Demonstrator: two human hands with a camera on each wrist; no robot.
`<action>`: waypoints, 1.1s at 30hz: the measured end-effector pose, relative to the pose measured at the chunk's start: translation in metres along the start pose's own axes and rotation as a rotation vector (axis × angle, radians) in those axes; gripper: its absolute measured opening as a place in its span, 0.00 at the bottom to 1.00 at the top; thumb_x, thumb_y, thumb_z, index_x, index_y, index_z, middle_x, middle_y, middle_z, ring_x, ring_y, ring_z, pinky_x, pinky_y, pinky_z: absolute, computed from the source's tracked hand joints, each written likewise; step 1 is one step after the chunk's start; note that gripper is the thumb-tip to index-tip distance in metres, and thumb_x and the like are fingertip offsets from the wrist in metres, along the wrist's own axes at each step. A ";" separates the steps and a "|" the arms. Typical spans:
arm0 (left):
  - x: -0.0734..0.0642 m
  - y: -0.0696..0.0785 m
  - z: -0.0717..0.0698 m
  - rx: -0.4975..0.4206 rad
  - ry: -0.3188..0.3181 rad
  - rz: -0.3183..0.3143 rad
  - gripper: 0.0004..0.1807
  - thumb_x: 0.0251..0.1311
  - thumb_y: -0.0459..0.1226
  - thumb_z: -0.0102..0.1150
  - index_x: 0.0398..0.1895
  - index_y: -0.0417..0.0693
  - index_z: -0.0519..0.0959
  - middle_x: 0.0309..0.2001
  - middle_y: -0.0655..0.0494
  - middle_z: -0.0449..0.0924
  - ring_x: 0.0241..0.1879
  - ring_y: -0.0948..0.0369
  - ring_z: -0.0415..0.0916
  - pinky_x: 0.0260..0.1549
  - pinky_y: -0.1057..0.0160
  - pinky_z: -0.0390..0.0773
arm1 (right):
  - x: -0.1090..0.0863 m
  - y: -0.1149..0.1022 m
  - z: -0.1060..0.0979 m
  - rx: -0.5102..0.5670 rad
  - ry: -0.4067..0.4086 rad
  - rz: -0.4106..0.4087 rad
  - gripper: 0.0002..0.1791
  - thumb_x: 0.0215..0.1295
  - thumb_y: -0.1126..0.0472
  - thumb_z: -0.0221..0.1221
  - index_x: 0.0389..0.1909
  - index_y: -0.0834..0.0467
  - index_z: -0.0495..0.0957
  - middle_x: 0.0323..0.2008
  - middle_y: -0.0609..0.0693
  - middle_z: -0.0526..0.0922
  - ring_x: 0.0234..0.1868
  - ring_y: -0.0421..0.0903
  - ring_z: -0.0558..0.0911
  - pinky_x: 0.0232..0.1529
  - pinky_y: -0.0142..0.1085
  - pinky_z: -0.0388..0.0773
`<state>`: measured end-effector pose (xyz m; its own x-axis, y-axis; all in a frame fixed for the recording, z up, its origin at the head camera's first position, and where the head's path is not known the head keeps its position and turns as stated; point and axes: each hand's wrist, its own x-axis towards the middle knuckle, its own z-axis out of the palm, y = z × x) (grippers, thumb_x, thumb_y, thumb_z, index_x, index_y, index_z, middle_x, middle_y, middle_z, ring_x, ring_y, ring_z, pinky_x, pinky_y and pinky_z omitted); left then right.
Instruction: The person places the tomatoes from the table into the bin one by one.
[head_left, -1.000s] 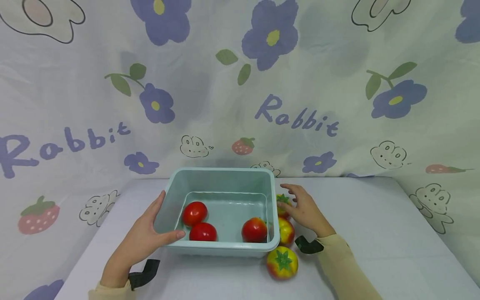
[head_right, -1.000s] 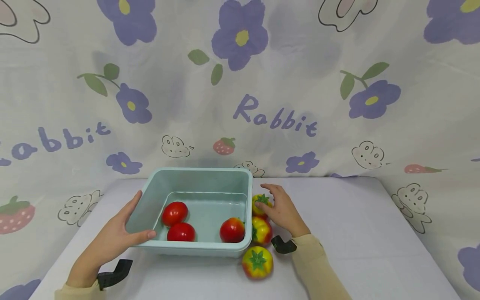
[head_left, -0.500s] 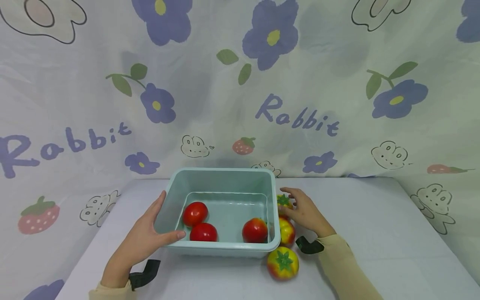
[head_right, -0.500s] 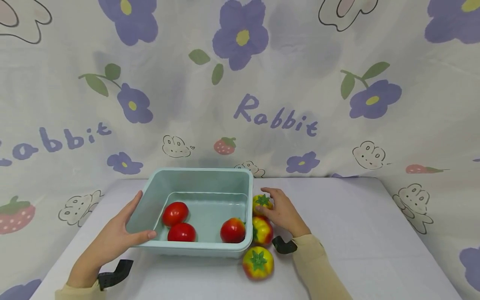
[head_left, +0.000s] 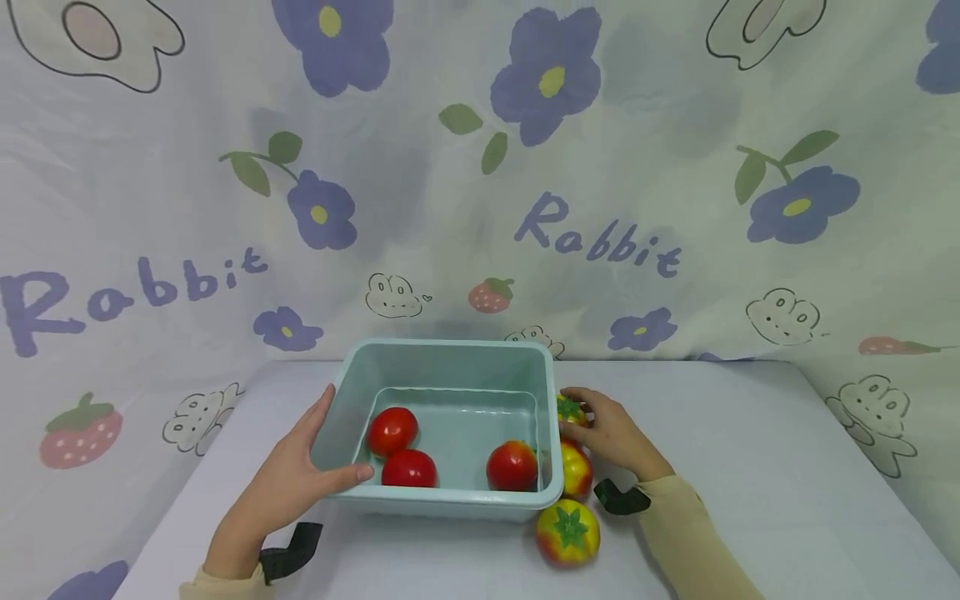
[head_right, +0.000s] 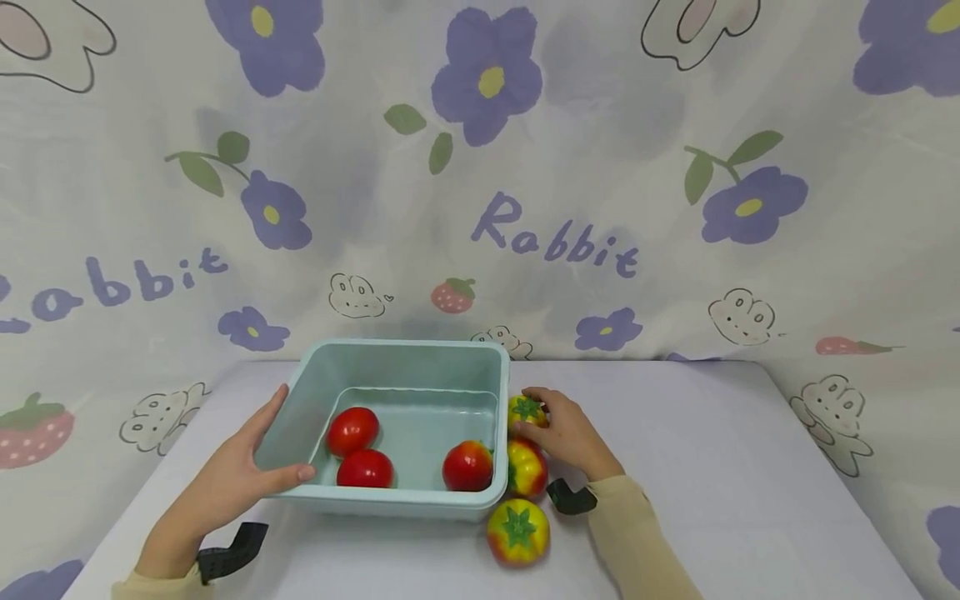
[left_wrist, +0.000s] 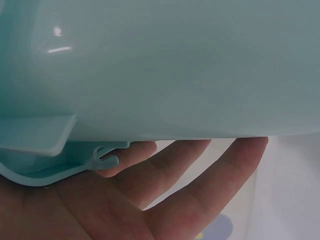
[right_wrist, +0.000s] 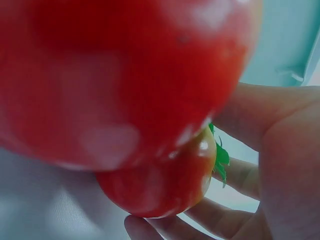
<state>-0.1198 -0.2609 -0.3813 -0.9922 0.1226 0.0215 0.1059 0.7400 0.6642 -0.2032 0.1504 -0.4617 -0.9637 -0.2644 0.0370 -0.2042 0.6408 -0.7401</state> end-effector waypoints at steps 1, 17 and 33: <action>0.000 0.000 0.000 0.001 0.003 0.001 0.61 0.44 0.58 0.66 0.74 0.54 0.37 0.72 0.44 0.44 0.66 0.39 0.49 0.48 0.28 0.60 | 0.000 0.000 0.000 -0.001 0.001 0.000 0.31 0.56 0.47 0.63 0.59 0.52 0.70 0.56 0.49 0.73 0.50 0.50 0.76 0.45 0.45 0.79; -0.001 -0.001 0.000 -0.020 -0.009 0.001 0.61 0.45 0.57 0.66 0.74 0.56 0.36 0.72 0.44 0.43 0.65 0.41 0.50 0.49 0.29 0.61 | -0.001 -0.002 -0.004 0.027 0.069 0.045 0.34 0.54 0.41 0.62 0.60 0.50 0.68 0.56 0.50 0.73 0.48 0.52 0.77 0.43 0.44 0.80; -0.002 -0.001 0.000 -0.010 0.001 0.004 0.60 0.45 0.58 0.66 0.74 0.55 0.37 0.72 0.45 0.44 0.65 0.42 0.50 0.50 0.30 0.62 | -0.002 -0.014 -0.016 0.050 0.231 0.000 0.34 0.57 0.43 0.60 0.62 0.53 0.66 0.57 0.51 0.72 0.53 0.51 0.74 0.48 0.44 0.78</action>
<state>-0.1181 -0.2616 -0.3824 -0.9918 0.1254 0.0249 0.1096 0.7329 0.6715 -0.2010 0.1538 -0.4408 -0.9787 -0.0882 0.1854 -0.2005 0.6032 -0.7720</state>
